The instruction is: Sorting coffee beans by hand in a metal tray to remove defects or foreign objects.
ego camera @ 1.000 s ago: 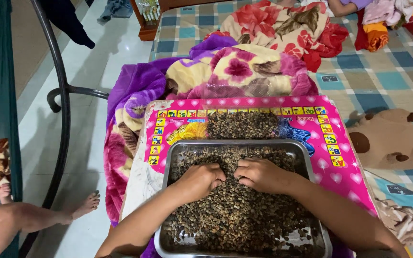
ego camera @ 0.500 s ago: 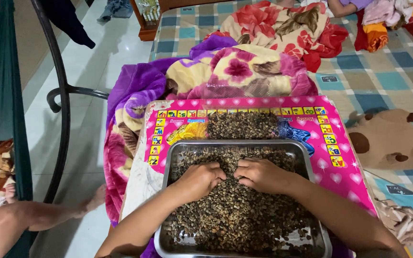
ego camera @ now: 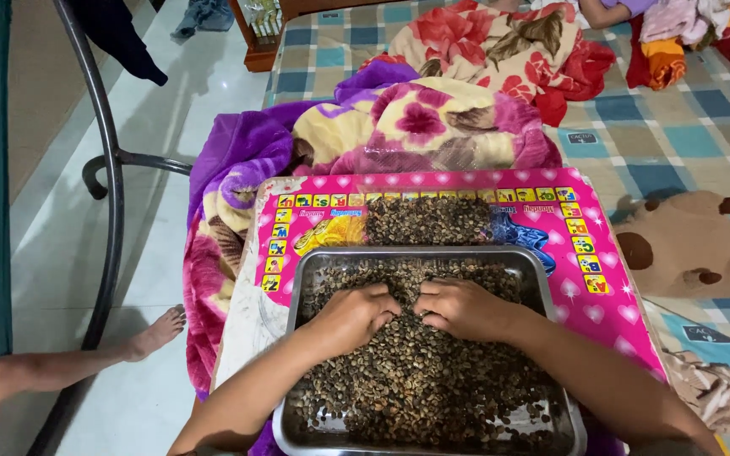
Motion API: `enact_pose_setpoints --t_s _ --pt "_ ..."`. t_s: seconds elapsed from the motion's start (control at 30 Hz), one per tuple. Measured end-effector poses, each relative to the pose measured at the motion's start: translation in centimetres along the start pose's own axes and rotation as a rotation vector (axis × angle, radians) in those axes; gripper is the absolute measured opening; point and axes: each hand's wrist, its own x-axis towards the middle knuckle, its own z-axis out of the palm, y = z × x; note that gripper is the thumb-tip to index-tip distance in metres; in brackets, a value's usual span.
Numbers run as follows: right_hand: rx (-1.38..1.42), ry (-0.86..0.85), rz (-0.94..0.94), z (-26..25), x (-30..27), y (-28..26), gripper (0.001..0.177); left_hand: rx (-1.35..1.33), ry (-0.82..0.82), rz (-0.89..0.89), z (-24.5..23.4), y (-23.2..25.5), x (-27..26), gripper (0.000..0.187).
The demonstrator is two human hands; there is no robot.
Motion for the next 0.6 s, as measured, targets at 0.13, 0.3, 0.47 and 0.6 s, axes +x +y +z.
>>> enact_pose_setpoints --t_s 0.13,0.3,0.47,0.6 --pt "-0.014 0.001 0.006 1.2 0.1 1.1 0.008 -0.040 0.047 -0.018 -0.4 0.6 -0.2 0.007" --pt "-0.141 0.147 -0.094 5.3 0.5 4.3 0.008 -0.054 0.081 0.020 0.1 0.1 -0.2 0.006" --pt "-0.165 0.191 -0.102 3.6 0.3 3.1 0.012 -0.037 0.057 0.023 -0.9 0.9 -0.3 0.009" --pt "-0.177 0.293 -0.143 2.9 -0.2 2.6 0.019 -0.107 0.102 0.016 -2.0 2.2 0.0 0.010"
